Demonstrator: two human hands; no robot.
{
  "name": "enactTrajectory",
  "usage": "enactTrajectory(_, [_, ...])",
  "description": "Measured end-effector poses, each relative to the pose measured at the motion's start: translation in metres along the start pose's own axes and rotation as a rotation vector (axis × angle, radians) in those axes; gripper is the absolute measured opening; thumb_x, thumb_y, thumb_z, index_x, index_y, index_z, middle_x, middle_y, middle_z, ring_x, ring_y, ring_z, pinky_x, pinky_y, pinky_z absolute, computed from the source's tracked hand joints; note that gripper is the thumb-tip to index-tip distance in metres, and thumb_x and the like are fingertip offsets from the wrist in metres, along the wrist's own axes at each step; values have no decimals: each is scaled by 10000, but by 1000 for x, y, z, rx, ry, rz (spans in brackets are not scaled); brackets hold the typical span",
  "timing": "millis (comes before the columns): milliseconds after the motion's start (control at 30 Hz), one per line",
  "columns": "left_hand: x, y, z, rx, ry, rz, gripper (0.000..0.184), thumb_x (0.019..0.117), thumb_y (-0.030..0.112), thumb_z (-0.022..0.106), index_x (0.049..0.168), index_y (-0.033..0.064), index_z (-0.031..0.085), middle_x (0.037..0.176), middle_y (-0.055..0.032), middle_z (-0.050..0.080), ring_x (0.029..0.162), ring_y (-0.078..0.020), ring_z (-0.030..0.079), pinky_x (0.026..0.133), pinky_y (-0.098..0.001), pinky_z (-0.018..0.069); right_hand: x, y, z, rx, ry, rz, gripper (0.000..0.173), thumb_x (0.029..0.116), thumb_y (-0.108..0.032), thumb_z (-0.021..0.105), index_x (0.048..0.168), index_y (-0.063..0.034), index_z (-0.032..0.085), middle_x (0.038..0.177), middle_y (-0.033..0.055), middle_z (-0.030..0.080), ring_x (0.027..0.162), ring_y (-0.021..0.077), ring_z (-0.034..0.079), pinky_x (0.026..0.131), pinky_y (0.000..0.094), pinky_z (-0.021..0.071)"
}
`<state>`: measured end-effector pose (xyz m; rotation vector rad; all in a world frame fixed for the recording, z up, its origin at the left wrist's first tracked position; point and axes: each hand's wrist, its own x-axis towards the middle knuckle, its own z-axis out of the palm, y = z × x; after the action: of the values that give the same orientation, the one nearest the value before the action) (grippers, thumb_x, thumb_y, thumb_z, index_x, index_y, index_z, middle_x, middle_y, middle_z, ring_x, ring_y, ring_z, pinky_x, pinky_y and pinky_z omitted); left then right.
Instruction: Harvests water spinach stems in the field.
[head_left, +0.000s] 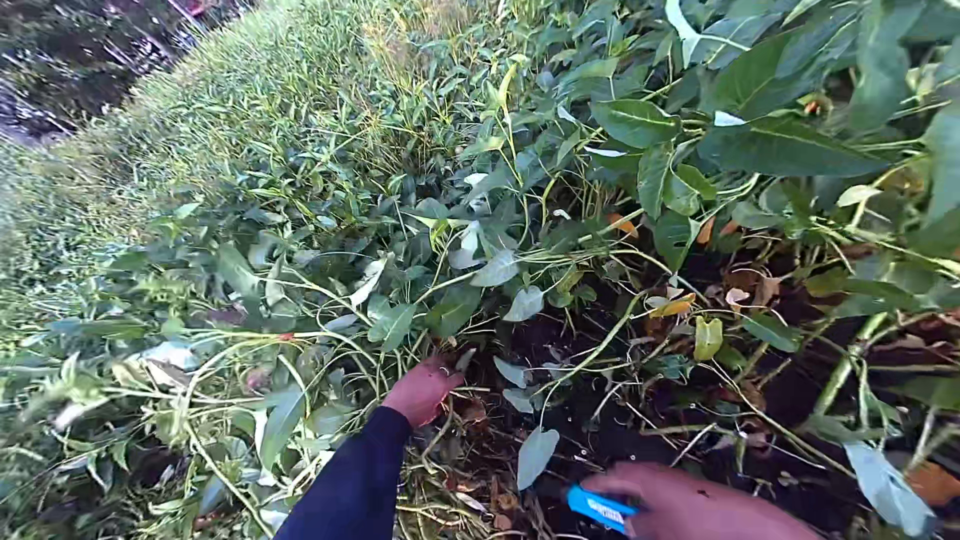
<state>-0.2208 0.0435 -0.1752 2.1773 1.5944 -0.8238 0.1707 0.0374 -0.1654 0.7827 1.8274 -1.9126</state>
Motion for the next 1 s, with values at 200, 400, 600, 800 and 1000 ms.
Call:
enactTrajectory(200, [10,19,-12,-1,-71,-88,544,804,11,753,1327,132,670,1448,-209,529,1383,-417,452,1156,-593,354,37,-34,-37,248,473,57,510,1071,-83,477,1564,-184,402,1294,170,594,865,247,717,749,407,628])
enactTrajectory(400, [84,57,-25,35,-18,-119,975,720,70,873,1571,206,417,1618,-60,392,1481,-391,334,1131,-702,295,67,-41,-28,373,637,60,495,1059,-65,499,1541,-136,407,1271,182,600,875,260,726,754,413,634])
enactTrajectory(600, [121,37,-10,-58,-44,-280,804,941,20,650,1635,156,267,1593,-134,433,1546,-370,233,1252,-616,77,74,-40,-22,398,646,72,515,1055,-75,496,1554,-166,411,1272,164,605,856,241,717,726,403,627])
enactTrajectory(800, [79,35,-8,105,-100,-208,376,877,74,727,1252,72,702,1362,-119,634,1466,-373,361,1221,-658,136,121,-60,-48,86,609,117,426,1055,-111,495,1480,-118,513,1299,193,632,1014,312,708,885,483,592])
enactTrajectory(1000, [48,19,1,208,-135,-150,422,866,19,697,1269,143,699,1362,-93,632,1458,-347,377,1204,-625,218,134,-74,-37,-261,231,215,355,1008,-120,565,1356,-69,617,1216,231,653,977,346,692,878,539,562])
